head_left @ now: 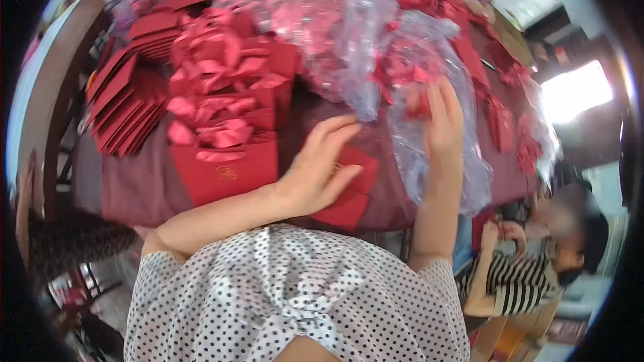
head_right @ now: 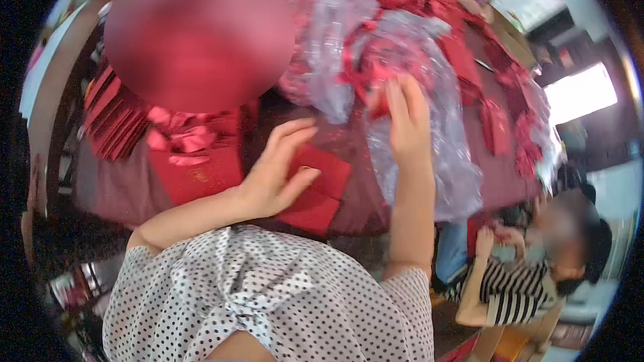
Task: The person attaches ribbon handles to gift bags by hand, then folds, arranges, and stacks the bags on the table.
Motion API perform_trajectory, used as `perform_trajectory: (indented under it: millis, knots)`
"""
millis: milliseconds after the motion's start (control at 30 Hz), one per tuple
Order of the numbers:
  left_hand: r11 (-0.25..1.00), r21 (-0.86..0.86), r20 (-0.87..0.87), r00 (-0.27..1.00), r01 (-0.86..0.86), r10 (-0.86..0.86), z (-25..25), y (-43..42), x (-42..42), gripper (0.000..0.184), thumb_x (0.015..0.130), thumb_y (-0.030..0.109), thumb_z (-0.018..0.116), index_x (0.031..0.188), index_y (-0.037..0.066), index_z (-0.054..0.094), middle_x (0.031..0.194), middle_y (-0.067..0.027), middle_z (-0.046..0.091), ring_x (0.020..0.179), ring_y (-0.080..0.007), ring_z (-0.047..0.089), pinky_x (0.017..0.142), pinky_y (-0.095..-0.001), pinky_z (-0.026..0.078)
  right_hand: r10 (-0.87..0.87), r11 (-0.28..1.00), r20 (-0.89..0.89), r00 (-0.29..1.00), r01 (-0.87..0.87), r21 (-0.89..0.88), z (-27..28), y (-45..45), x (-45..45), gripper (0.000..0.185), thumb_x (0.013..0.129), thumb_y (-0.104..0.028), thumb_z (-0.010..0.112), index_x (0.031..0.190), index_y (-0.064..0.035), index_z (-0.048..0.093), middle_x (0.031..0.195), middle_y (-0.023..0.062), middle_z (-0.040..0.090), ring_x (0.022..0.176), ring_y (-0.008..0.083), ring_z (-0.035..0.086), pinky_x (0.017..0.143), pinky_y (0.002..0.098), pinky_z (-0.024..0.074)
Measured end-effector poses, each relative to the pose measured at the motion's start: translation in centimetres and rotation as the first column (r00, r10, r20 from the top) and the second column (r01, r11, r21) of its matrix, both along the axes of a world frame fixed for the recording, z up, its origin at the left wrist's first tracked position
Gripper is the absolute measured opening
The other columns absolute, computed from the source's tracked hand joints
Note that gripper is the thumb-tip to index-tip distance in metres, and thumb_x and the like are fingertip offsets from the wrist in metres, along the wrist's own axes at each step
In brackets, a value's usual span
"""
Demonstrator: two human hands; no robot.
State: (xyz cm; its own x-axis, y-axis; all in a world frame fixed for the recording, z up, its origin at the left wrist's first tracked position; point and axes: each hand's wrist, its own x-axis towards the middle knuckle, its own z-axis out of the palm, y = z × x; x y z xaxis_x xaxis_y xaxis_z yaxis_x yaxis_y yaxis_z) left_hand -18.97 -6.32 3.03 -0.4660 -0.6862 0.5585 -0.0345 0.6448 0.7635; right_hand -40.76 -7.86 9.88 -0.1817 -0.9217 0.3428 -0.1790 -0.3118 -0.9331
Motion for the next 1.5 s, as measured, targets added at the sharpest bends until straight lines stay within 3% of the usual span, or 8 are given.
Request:
perform_trajectory:
  millis: [233,467,667,733,767,933,1167,1500]
  knots:
    - [0.981,-0.046,-0.002,0.982,0.188,-0.189,0.2,-0.2,-0.4,0.019,0.087,0.014,0.059,0.104,0.007,0.056,0.094,-0.0138,0.057,0.098,-0.0348,0.052,0.084,-0.0465,0.038,0.294,0.928,-0.311,0.904,-0.191,0.320,0.8,8.9,2.9,0.005,0.081,0.001,0.056,0.086,-0.0004,0.057,0.057,0.0012,0.051,0.047,0.0080,0.047,0.043,0.0221,0.0345]
    - [0.939,0.127,-0.025,0.947,0.320,-0.319,1.5,0.8,0.3,0.020,0.092,0.021,0.053,0.085,0.003,0.052,0.067,-0.0191,0.054,0.067,-0.0405,0.055,0.058,-0.0484,0.040,0.352,0.935,0.518,0.779,-0.317,-0.159,-0.6,12.4,-4.9,0.022,0.094,-0.012,0.054,0.111,-0.0035,0.044,0.069,-0.0017,0.042,0.048,0.0055,0.037,0.044,0.0194,0.0327]
    - [0.905,0.096,0.056,0.905,0.415,-0.421,0.9,1.3,0.3,0.022,0.094,0.023,0.052,0.084,0.003,0.048,0.076,-0.0161,0.054,0.074,-0.0373,0.056,0.061,-0.0460,0.041,0.275,0.954,0.540,0.795,-0.157,-0.254,-0.2,11.9,-4.4,0.025,0.096,-0.023,0.052,0.112,-0.0032,0.050,0.083,0.0013,0.042,0.067,0.0078,0.041,0.054,0.0219,0.0362]
    - [0.928,0.081,0.100,0.923,0.365,-0.371,1.1,1.7,1.1,0.020,0.095,0.022,0.050,0.089,0.003,0.048,0.081,-0.0165,0.054,0.077,-0.0373,0.056,0.064,-0.0458,0.044,-0.236,0.863,0.603,0.762,0.450,-0.231,1.0,12.0,-2.4,0.022,0.094,-0.033,0.056,0.099,-0.0116,0.055,0.082,0.0001,0.048,0.078,0.0142,0.044,0.066,0.0281,0.0376]
    - [0.925,0.082,0.099,0.920,0.372,-0.379,0.9,1.7,1.6,0.020,0.096,0.023,0.047,0.088,0.004,0.047,0.084,-0.0188,0.054,0.081,-0.0400,0.054,0.066,-0.0482,0.043,0.179,0.933,0.458,0.870,-0.003,-0.359,1.0,13.1,-5.7,0.024,0.090,-0.039,0.058,0.096,-0.0157,0.057,0.087,0.0001,0.049,0.086,0.0158,0.039,0.067,0.0318,0.0344]
    - [0.843,0.055,0.174,0.826,0.535,-0.536,2.5,2.2,5.6,0.013,0.086,0.016,0.061,0.088,0.004,0.059,0.079,-0.0115,0.056,0.078,-0.0311,0.057,0.068,-0.0405,0.046,0.636,0.745,0.569,0.521,-0.223,-0.629,3.8,16.0,-3.9,0.011,0.087,-0.019,0.064,0.081,-0.0093,0.064,0.072,-0.0028,0.056,0.070,0.0129,0.054,0.059,0.0255,0.0394]
    - [0.848,0.226,0.601,0.617,0.479,-0.508,3.4,1.4,6.7,0.017,0.080,0.015,0.066,0.090,0.002,0.060,0.083,-0.0137,0.058,0.083,-0.0334,0.057,0.071,-0.0414,0.047,0.711,0.703,0.654,0.257,-0.264,-0.661,3.5,16.3,-4.0,0.015,0.087,-0.017,0.061,0.083,-0.0035,0.067,0.074,0.0119,0.056,0.051,0.0170,0.053,0.039,0.0282,0.0466]
    - [0.929,-0.364,0.639,0.744,0.066,0.197,-1.5,-2.3,-3.0,0.023,0.079,0.013,0.067,0.098,0.006,0.057,0.097,-0.0097,0.054,0.100,-0.0305,0.049,0.082,-0.0407,0.041,-0.106,0.957,0.148,0.983,0.060,0.283,-3.6,12.4,1.7,0.014,0.087,-0.002,0.059,0.101,0.0017,0.060,0.079,0.0035,0.064,0.064,0.0034,0.052,0.055,0.0159,0.0357]
